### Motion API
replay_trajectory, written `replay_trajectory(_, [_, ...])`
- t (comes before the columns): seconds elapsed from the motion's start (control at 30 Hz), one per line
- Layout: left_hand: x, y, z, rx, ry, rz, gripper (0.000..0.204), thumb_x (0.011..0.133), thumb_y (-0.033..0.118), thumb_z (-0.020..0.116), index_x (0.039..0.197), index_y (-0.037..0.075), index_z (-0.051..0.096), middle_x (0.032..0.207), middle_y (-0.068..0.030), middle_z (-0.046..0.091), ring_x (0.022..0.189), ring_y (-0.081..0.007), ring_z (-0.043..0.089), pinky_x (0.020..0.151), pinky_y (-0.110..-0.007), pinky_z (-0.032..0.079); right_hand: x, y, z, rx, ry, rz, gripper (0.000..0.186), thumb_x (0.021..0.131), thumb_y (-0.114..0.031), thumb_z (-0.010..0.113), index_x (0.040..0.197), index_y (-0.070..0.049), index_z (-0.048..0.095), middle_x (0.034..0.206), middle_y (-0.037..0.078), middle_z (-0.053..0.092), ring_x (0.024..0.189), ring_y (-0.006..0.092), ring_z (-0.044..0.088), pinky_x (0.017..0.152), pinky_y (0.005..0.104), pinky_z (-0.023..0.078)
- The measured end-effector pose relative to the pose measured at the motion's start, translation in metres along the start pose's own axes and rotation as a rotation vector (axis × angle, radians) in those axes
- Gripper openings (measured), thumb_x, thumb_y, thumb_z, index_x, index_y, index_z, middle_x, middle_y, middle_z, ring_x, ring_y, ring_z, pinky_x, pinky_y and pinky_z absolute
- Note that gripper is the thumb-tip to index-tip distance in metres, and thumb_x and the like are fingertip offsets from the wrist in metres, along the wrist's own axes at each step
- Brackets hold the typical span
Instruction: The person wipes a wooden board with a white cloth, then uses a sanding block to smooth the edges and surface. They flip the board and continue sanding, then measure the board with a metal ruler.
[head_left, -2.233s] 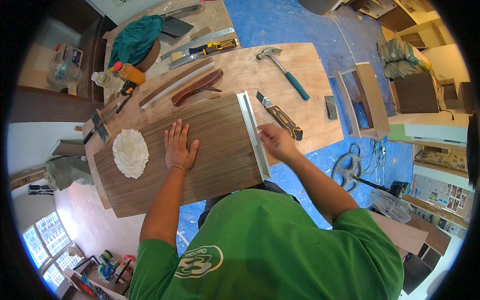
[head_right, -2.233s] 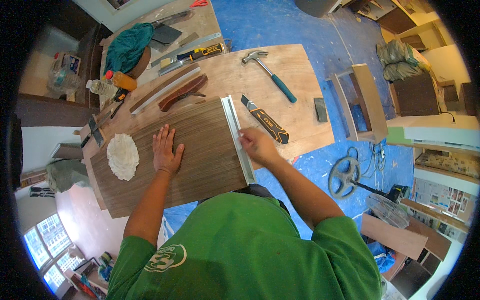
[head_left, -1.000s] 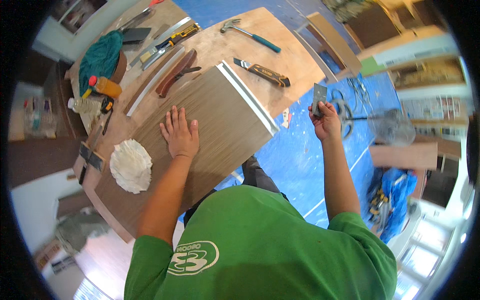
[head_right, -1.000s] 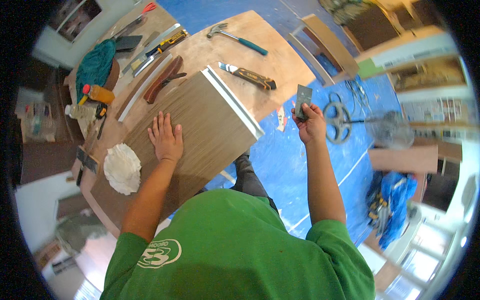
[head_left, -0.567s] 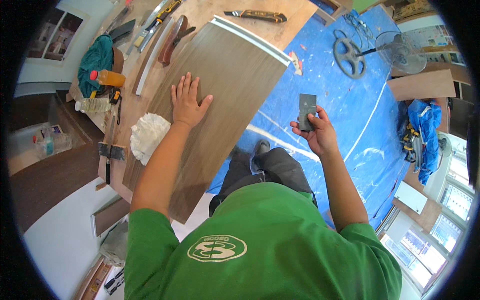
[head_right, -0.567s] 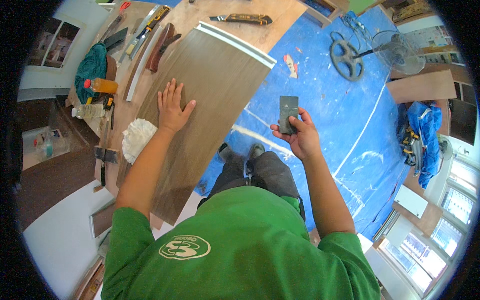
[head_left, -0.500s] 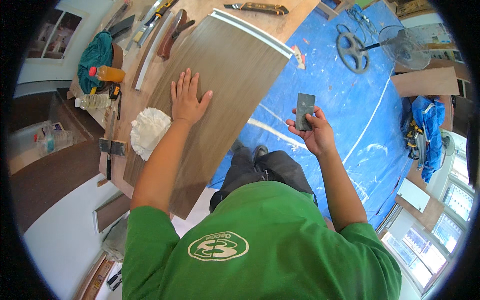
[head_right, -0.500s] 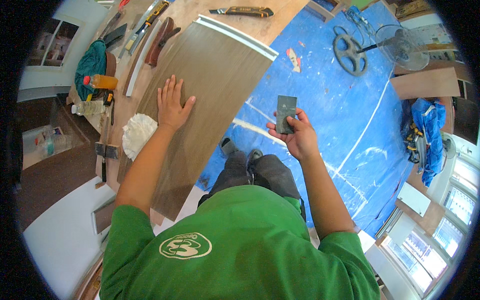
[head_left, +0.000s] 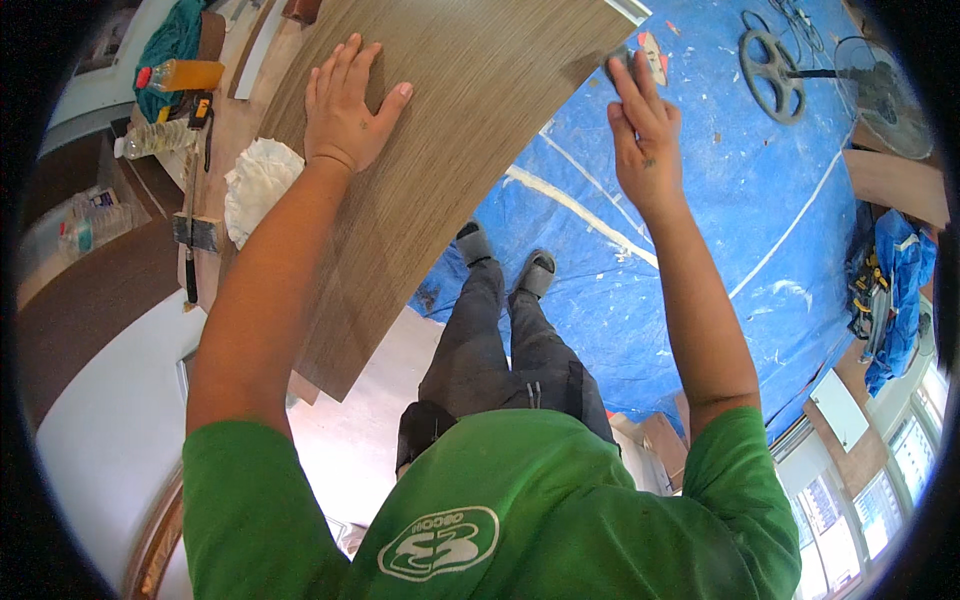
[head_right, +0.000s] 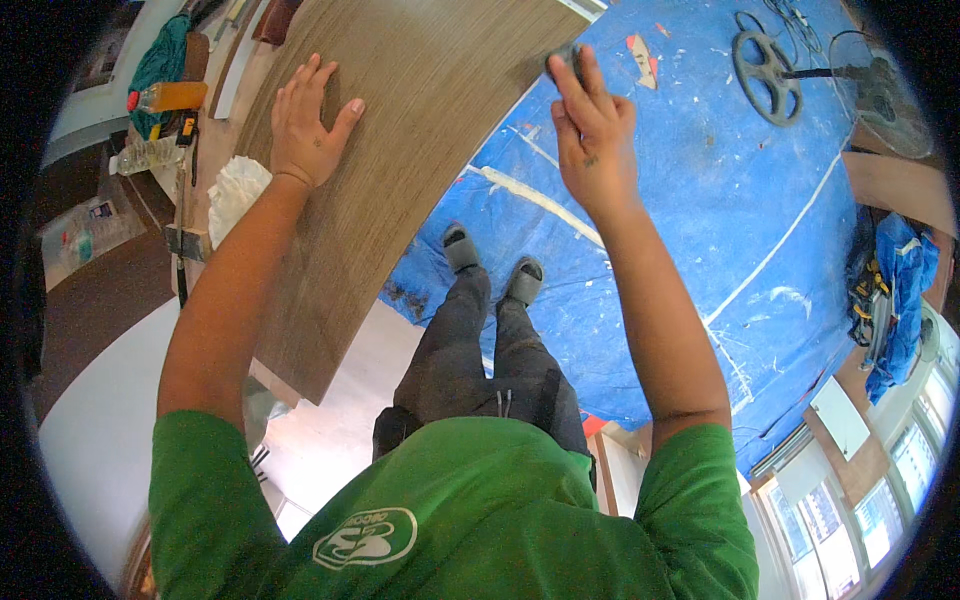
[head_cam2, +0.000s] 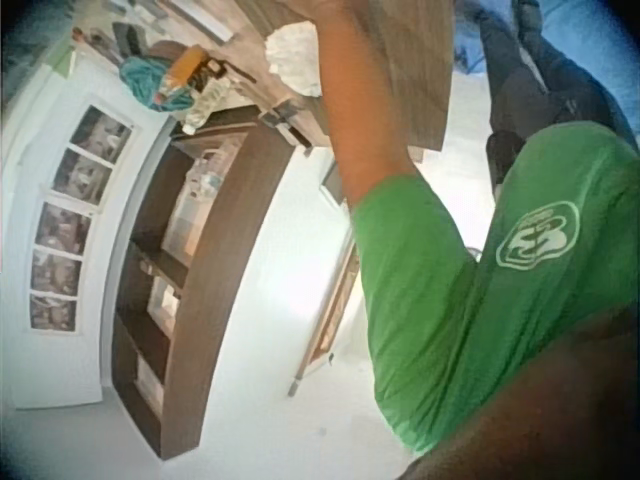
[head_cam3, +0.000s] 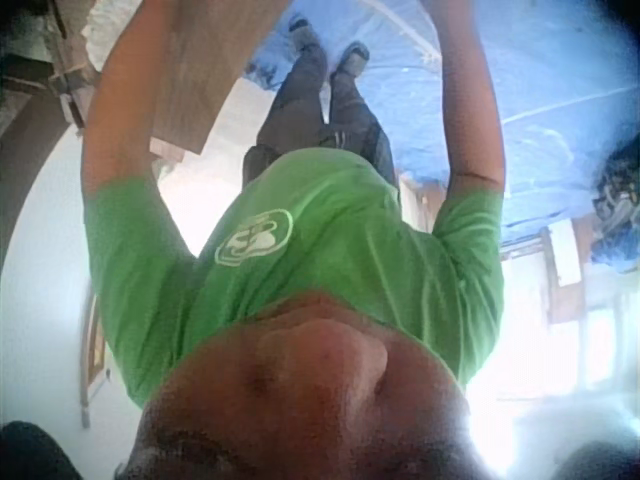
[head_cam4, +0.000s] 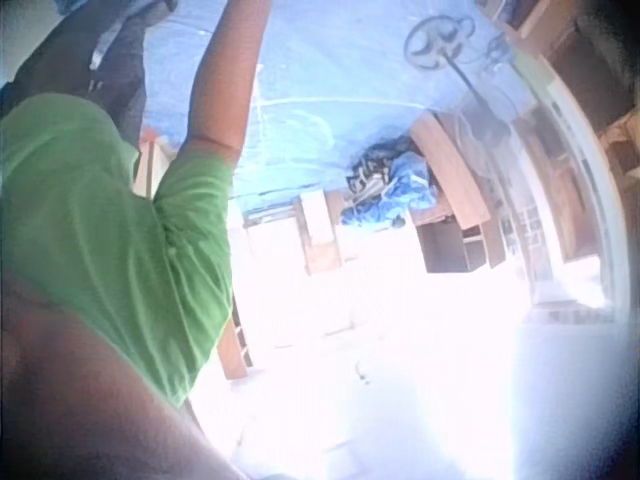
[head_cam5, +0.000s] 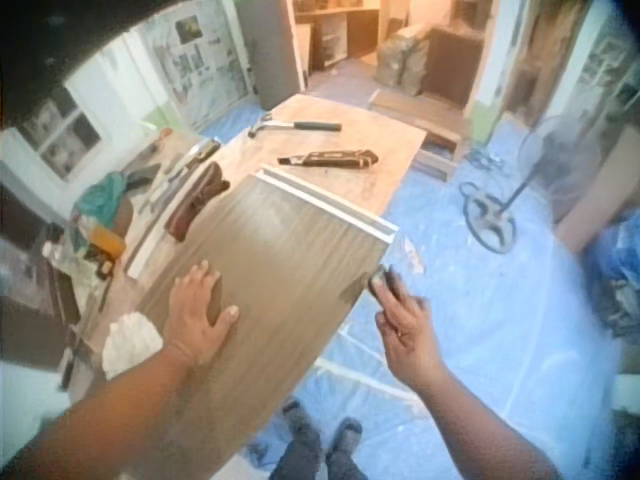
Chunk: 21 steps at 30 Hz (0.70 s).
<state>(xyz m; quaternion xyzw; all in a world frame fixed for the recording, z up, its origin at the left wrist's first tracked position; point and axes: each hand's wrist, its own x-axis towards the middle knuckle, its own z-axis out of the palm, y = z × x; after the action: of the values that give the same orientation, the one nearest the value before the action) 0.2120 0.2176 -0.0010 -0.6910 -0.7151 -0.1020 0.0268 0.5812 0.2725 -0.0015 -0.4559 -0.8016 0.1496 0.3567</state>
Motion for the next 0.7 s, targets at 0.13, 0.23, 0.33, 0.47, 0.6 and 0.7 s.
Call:
replay_trajectory(0.13, [0.003,-0.001,0.004,0.0,0.029,0.024,0.073,0.098,0.066,0.051,0.155,0.021,0.045,0.168,-0.0068,0.034,0.156,-0.0259,0.026,0.13,-0.048,0.013,0.014,0.021,0.016,-0.103,0.008,-0.075,0.047,0.1,-0.016,0.065,0.146,-0.027,0.061,0.157,0.013,0.051,0.099,0.0321,0.06,0.097,0.0386,0.048])
replay_trajectory(0.23, [0.002,-0.002,0.009,-0.007,0.055,0.04,0.073,0.098,0.066,0.05,0.155,0.021,0.045,0.167,-0.0057,0.034,0.156,-0.0246,0.026,0.131,-0.047,0.013,0.009,0.024,0.021,-0.208,-0.133,-0.048,0.049,0.104,-0.016,0.059,0.153,-0.022,0.053,0.165,0.011,0.041,0.129,0.032,0.055,0.107,0.0398,0.041])
replay_trajectory(0.33, [0.004,-0.004,0.009,-0.009,0.085,0.107,0.069,0.1,0.06,0.056,0.153,0.018,0.048,0.166,-0.0091,0.038,0.153,-0.0304,0.033,0.127,-0.051,0.02,-0.001,0.017,0.024,-0.228,-0.086,-0.094,0.052,0.097,-0.014,0.068,0.146,-0.025,0.06,0.158,0.013,0.05,0.104,0.0316,0.061,0.095,0.039,0.048])
replay_trajectory(0.47, [0.002,-0.008,0.011,-0.003,0.098,0.106,0.07,0.1,0.062,0.055,0.154,0.017,0.048,0.166,-0.0092,0.038,0.153,-0.03,0.034,0.127,-0.05,0.02,-0.04,-0.017,0.033,-0.138,-0.176,-0.198,0.065,0.088,-0.008,0.073,0.15,-0.021,0.055,0.161,0.011,0.047,0.116,0.028,0.062,0.09,0.0393,0.05])
replay_trajectory(0.6, [0.001,-0.009,0.01,-0.02,0.097,0.108,0.071,0.1,0.062,0.053,0.154,0.018,0.047,0.166,-0.0093,0.038,0.154,-0.0293,0.033,0.128,-0.049,0.019,-0.073,-0.055,0.031,-0.01,-0.354,-0.27,0.069,0.086,-0.006,0.073,0.151,-0.02,0.054,0.161,0.013,0.046,0.115,0.0293,0.063,0.091,0.0406,0.049])
replay_trajectory(0.7, [0.0,-0.01,0.008,0.009,0.094,0.09,0.07,0.1,0.062,0.053,0.155,0.018,0.047,0.166,-0.0091,0.037,0.154,-0.0286,0.031,0.128,-0.049,0.018,-0.039,-0.024,0.035,-0.178,-0.194,-0.21,0.069,0.087,-0.004,0.071,0.152,-0.018,0.053,0.161,0.011,0.046,0.115,0.0294,0.063,0.091,0.0399,0.049])
